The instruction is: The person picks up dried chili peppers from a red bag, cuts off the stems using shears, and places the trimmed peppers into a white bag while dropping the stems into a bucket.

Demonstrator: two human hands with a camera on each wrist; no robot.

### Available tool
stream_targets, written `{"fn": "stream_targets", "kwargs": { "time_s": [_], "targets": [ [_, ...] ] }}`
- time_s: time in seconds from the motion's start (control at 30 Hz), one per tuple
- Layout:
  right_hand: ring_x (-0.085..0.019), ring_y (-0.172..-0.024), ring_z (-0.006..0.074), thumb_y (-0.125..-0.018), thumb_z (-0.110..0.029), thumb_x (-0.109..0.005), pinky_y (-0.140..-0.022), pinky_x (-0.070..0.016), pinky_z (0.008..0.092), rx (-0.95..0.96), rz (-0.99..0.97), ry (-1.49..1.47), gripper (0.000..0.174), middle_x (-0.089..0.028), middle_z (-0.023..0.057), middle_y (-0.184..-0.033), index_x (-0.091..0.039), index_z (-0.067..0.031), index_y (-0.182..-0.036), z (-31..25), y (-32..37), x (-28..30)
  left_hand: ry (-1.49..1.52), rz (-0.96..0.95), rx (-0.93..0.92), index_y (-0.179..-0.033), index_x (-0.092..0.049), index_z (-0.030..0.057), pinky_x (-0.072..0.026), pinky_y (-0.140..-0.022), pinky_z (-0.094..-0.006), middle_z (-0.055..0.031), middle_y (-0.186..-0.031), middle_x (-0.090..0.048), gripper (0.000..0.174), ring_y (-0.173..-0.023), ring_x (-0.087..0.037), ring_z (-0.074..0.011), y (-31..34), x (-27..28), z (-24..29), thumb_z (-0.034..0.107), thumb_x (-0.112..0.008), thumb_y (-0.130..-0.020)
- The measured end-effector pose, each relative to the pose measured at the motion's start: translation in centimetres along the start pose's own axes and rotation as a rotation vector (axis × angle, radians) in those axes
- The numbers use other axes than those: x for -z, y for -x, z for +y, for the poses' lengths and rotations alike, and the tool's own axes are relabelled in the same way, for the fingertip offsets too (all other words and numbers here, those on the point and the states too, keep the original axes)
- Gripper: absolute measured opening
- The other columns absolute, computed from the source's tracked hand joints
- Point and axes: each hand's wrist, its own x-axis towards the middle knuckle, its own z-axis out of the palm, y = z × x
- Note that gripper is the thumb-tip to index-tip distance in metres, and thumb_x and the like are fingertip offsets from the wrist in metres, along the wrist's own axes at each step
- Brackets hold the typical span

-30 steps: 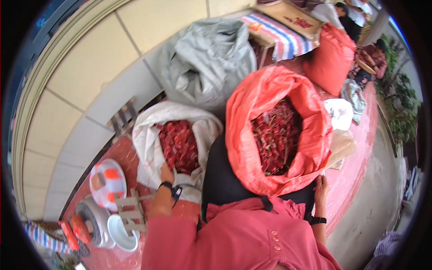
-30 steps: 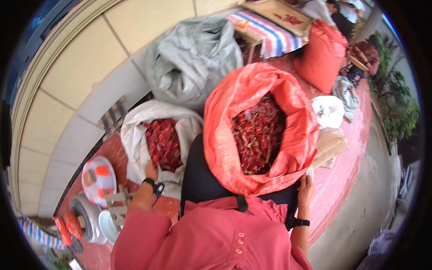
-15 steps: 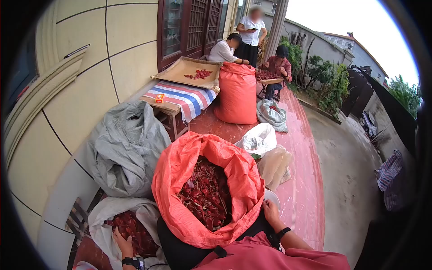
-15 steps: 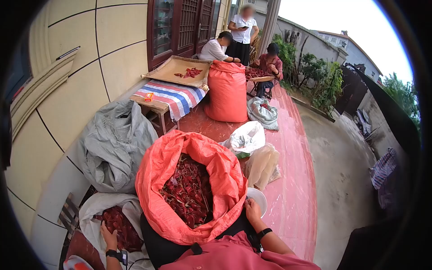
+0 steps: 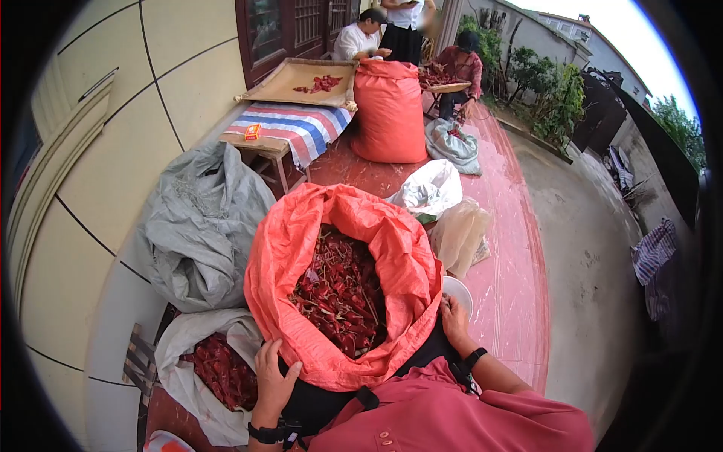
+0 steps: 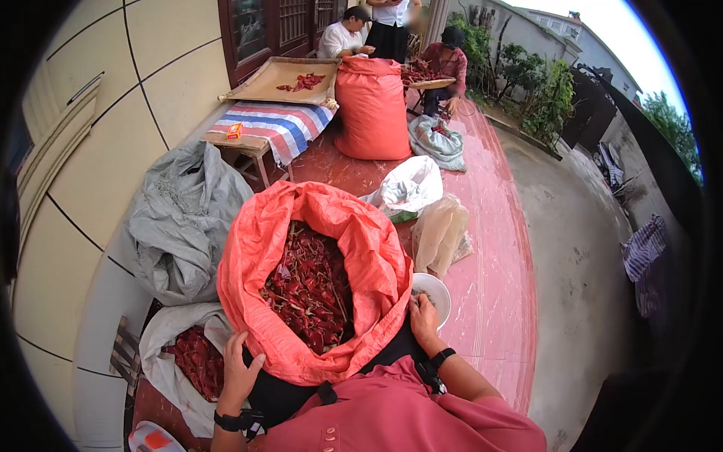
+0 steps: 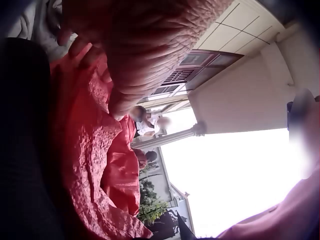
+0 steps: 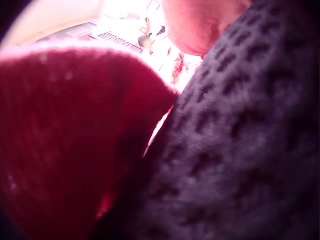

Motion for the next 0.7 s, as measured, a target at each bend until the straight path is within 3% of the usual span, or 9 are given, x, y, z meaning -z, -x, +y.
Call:
{"fn": "stream_targets", "kwargs": {
  "time_s": [0.03,0.13,0.27,0.33,0.37,0.47,0.53,0.57,0.7],
  "targets": [
    [-0.062,-0.075,0.0295,-0.096,-0.030,-0.050,-0.068,-0.0455,0.0398,0.032,0.034,-0.016,0.032,-0.064,0.0196,-0.080,-0.060,-0.0002,-0.098,1.3,-0.5,-0.6,-0.006,-0.068,0.023,-0.137,-0.036,0.0010,-0.0275,-0.107,-0.0498,-0.0234,-0.135,-0.039,0.074,-0.126,-0.034,-0.0414,-0.5,-0.8,-0.4,0.032,-0.071,-0.079],
    [-0.054,-0.068,0.0132,-0.095,-0.027,-0.056,-0.063,-0.0440,0.0307,-0.004,-0.009,-0.150,0.029,-0.058,0.0055,-0.070,-0.059,0.0009,-0.088,3.1,-1.5,-1.0,0.055,-0.118,0.096,-0.142,-0.028,0.0042,-0.0271,-0.107,-0.0514,-0.0255,-0.137,-0.036,0.088,-0.128,-0.033,-0.0434,-1.8,-3.1,-1.3,0.031,-0.076,-0.073],
    [-0.054,-0.066,0.0143,-0.090,-0.021,-0.062,-0.064,-0.0453,0.0305,-0.001,0.069,-0.187,0.022,-0.058,0.0040,-0.070,-0.059,-0.0001,-0.087,2.8,-0.5,-0.3,-0.037,-0.058,0.164,-0.142,-0.029,0.0066,-0.0257,-0.108,-0.0536,-0.0283,-0.142,-0.026,0.090,-0.131,-0.028,-0.0463,-2.3,-3.7,-0.1,0.021,-0.077,-0.068],
    [-0.053,-0.063,0.0140,-0.091,-0.019,-0.061,-0.061,-0.0447,0.0293,0.164,0.033,-0.169,0.018,-0.058,0.0037,-0.070,-0.061,-0.0006,-0.092,2.6,-0.1,0.7,-0.395,0.103,0.080,-0.138,-0.037,0.0052,-0.0228,-0.109,-0.0565,-0.0265,-0.146,-0.021,0.081,-0.136,-0.021,-0.0464,-2.4,-3.0,4.0,0.013,-0.076,-0.067],
    [-0.053,-0.064,0.0111,-0.091,-0.012,-0.057,-0.059,-0.0442,0.0280,-0.003,-0.063,-0.255,0.014,-0.056,0.0028,-0.068,-0.064,0.0001,-0.091,2.1,0.1,1.3,-0.452,0.156,-0.010,-0.134,-0.043,0.0038,-0.0229,-0.109,-0.0550,-0.0243,-0.148,-0.021,0.074,-0.137,-0.021,-0.0444,-2.8,-2.7,5.7,0.012,-0.075,-0.068],
    [-0.046,-0.064,0.0057,-0.099,-0.024,-0.051,-0.056,-0.0373,0.0220,0.043,0.015,-0.482,0.024,-0.054,-0.0011,-0.073,-0.062,-0.0023,-0.101,1.2,1.1,1.2,-0.333,-0.056,-0.248,-0.129,-0.049,0.0036,-0.0270,-0.108,-0.0494,-0.0188,-0.132,-0.047,0.060,-0.130,-0.037,-0.0374,-3.7,-2.9,8.4,0.015,-0.072,-0.076],
    [-0.045,-0.066,0.0047,-0.101,-0.027,-0.049,-0.057,-0.0376,0.0211,0.113,-0.044,-0.496,0.026,-0.053,-0.0030,-0.079,-0.062,-0.0061,-0.107,-0.2,1.9,1.5,-0.196,-0.284,-0.294,-0.133,-0.044,0.0008,-0.0306,-0.106,-0.0471,-0.0202,-0.127,-0.052,0.067,-0.126,-0.042,-0.0396,-3.3,-5.8,7.5,0.035,-0.069,-0.082],
    [-0.049,-0.068,0.0091,-0.096,-0.020,-0.057,-0.061,-0.0424,0.0243,0.099,-0.083,-0.492,0.017,-0.056,-0.0005,-0.080,-0.063,-0.0076,-0.107,-0.9,2.4,1.7,-0.248,-0.420,-0.300,-0.136,-0.040,-0.0014,-0.0296,-0.107,-0.0486,-0.0215,-0.128,-0.052,0.075,-0.127,-0.040,-0.0405,-2.9,-6.3,8.5,0.042,-0.068,-0.081],
    [-0.063,-0.085,0.0269,-0.077,-0.009,-0.072,-0.077,-0.0509,0.0340,0.681,-0.248,-0.024,0.032,-0.061,0.0099,-0.100,-0.066,-0.0102,-0.108,-5.4,4.1,3.1,-0.436,-0.538,-0.320,-0.134,-0.040,-0.0031,-0.0338,-0.098,-0.0478,-0.0213,-0.115,-0.057,0.077,-0.112,-0.052,-0.0351,-0.9,-9.8,8.1,0.030,-0.073,-0.074]
  ]
}}
